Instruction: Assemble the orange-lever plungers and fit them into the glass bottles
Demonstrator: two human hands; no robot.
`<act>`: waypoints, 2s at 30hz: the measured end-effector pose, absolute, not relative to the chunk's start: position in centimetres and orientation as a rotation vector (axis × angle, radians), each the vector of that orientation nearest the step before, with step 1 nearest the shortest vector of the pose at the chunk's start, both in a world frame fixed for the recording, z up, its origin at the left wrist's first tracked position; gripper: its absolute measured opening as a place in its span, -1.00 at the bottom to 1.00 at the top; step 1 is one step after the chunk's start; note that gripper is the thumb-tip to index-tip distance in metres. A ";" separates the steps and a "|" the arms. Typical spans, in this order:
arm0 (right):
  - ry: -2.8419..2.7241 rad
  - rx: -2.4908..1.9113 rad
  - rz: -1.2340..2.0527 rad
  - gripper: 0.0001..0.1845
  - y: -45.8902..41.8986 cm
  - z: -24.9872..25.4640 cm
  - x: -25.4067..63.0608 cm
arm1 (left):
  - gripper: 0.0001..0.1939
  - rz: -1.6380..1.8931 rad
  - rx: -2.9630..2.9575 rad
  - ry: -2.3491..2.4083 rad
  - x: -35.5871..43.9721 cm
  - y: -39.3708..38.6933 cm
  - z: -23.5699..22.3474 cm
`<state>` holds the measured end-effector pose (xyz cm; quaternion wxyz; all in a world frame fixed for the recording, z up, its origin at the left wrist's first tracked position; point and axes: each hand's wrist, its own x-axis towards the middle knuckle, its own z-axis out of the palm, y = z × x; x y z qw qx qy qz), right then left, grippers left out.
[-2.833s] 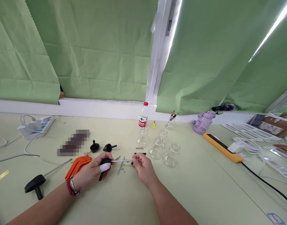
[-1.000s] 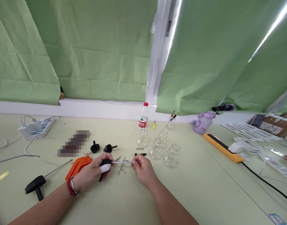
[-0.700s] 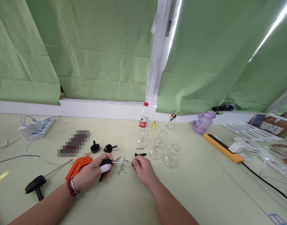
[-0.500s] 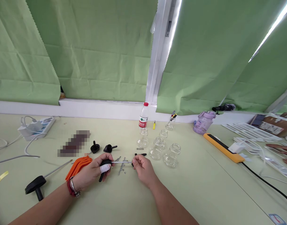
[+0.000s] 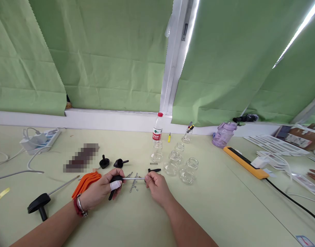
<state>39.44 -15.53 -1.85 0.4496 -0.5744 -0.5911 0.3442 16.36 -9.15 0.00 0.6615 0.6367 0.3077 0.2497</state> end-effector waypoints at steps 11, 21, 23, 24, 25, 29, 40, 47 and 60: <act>-1.390 -1.368 0.939 -0.69 -15.7 -1.4 39.3 | -0.74 0.573 1.433 0.702 16.6 -9.3 0.4; -1.461 -1.416 0.857 -0.60 -15.6 -1.8 39.4 | -0.76 0.565 1.427 0.697 16.5 -9.3 0.3; -1.454 -1.419 0.858 -0.58 -15.5 -1.9 39.4 | -0.76 0.563 1.434 0.700 16.5 -9.3 0.3; -1.440 -1.421 0.864 -0.57 -15.5 -2.0 39.4 | -0.76 0.563 1.436 0.702 16.5 -9.3 0.3; -1.423 -1.420 0.876 -0.57 -15.5 -2.0 39.4 | -0.75 0.565 1.435 0.705 16.5 -9.3 0.3; -1.331 -1.368 0.949 -0.61 -15.5 -2.0 39.5 | -0.74 0.573 1.426 0.701 16.5 -9.2 0.3; -1.407 -1.360 0.934 -0.76 -15.5 -1.8 39.3 | -0.76 0.556 1.447 0.696 16.5 -9.3 0.4; -1.477 -1.430 0.847 -0.71 -15.6 -1.5 39.3 | -0.76 0.553 1.435 0.692 16.5 -9.3 0.1; -1.474 -1.407 0.867 -0.73 -15.5 -1.8 39.3 | -0.78 0.559 1.434 0.695 16.5 -9.2 0.2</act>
